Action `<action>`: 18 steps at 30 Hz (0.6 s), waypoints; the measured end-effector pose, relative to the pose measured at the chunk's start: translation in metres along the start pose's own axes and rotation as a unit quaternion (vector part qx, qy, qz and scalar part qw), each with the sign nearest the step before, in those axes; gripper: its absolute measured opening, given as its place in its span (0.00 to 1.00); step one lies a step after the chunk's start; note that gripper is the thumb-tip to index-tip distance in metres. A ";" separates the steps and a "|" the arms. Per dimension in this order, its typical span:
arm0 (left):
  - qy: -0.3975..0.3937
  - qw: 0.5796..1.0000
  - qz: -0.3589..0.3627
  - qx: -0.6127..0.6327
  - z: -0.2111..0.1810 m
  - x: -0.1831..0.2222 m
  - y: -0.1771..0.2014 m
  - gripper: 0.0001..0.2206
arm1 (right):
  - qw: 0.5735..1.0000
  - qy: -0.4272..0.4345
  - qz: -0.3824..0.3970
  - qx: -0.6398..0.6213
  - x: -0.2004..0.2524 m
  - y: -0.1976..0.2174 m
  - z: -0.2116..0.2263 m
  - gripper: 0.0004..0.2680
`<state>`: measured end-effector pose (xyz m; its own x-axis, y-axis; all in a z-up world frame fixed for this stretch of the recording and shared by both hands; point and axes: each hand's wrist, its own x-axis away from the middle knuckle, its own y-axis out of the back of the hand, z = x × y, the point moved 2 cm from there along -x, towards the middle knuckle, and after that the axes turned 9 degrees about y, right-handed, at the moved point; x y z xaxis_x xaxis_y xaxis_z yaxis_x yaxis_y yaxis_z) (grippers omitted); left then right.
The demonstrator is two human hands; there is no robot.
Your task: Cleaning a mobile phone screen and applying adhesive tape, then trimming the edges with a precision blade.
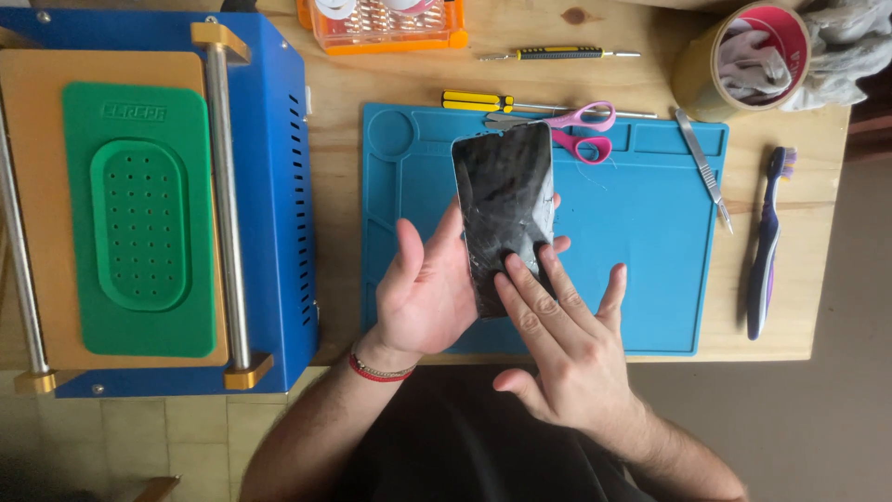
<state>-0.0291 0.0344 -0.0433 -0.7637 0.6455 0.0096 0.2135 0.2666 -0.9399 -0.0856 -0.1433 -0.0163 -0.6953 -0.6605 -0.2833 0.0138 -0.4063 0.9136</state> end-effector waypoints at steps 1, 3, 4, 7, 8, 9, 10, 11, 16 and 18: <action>-0.001 1.000 0.000 0.001 0.001 0.000 -0.001 0.47 | 1.000 0.001 0.001 0.001 0.000 0.001 0.000 0.34; -0.012 1.000 0.004 0.002 0.004 0.000 -0.003 0.47 | 1.000 -0.008 0.009 0.010 -0.001 0.003 -0.001 0.35; -0.013 1.000 0.004 0.002 0.009 0.001 -0.001 0.47 | 1.000 -0.008 0.010 0.010 -0.003 0.005 -0.003 0.35; -0.002 0.998 0.001 0.058 0.021 0.004 0.001 0.46 | 1.000 -0.017 0.002 0.008 -0.010 0.012 -0.009 0.36; 0.012 0.999 0.011 0.036 0.022 0.004 -0.002 0.46 | 0.999 -0.040 0.017 0.010 -0.011 0.014 -0.012 0.37; 0.025 0.999 0.022 0.014 0.022 0.004 -0.005 0.47 | 0.997 -0.063 0.032 0.011 -0.013 0.015 -0.016 0.39; 0.025 0.999 0.022 0.014 0.026 0.006 0.001 0.47 | 0.997 -0.062 0.032 0.011 -0.008 0.014 -0.024 0.39; 0.026 0.999 0.022 0.025 0.029 0.008 0.006 0.46 | 0.996 -0.087 -0.010 0.006 -0.004 0.014 -0.033 0.37; 0.047 0.997 -0.004 0.058 0.010 0.012 -0.006 0.49 | 0.923 -0.168 -0.339 -0.064 0.012 0.031 -0.048 0.06; -0.023 0.999 -0.027 0.012 0.007 0.016 -0.008 0.45 | 0.940 -0.083 -0.326 -0.065 0.023 0.025 -0.068 0.15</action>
<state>-0.0468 0.0375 -0.0382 -0.8007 0.5974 0.0450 0.1570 0.2817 -0.9466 -0.0527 -0.2116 -0.0193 -0.6893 -0.1418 -0.7104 -0.3734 -0.7708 0.5161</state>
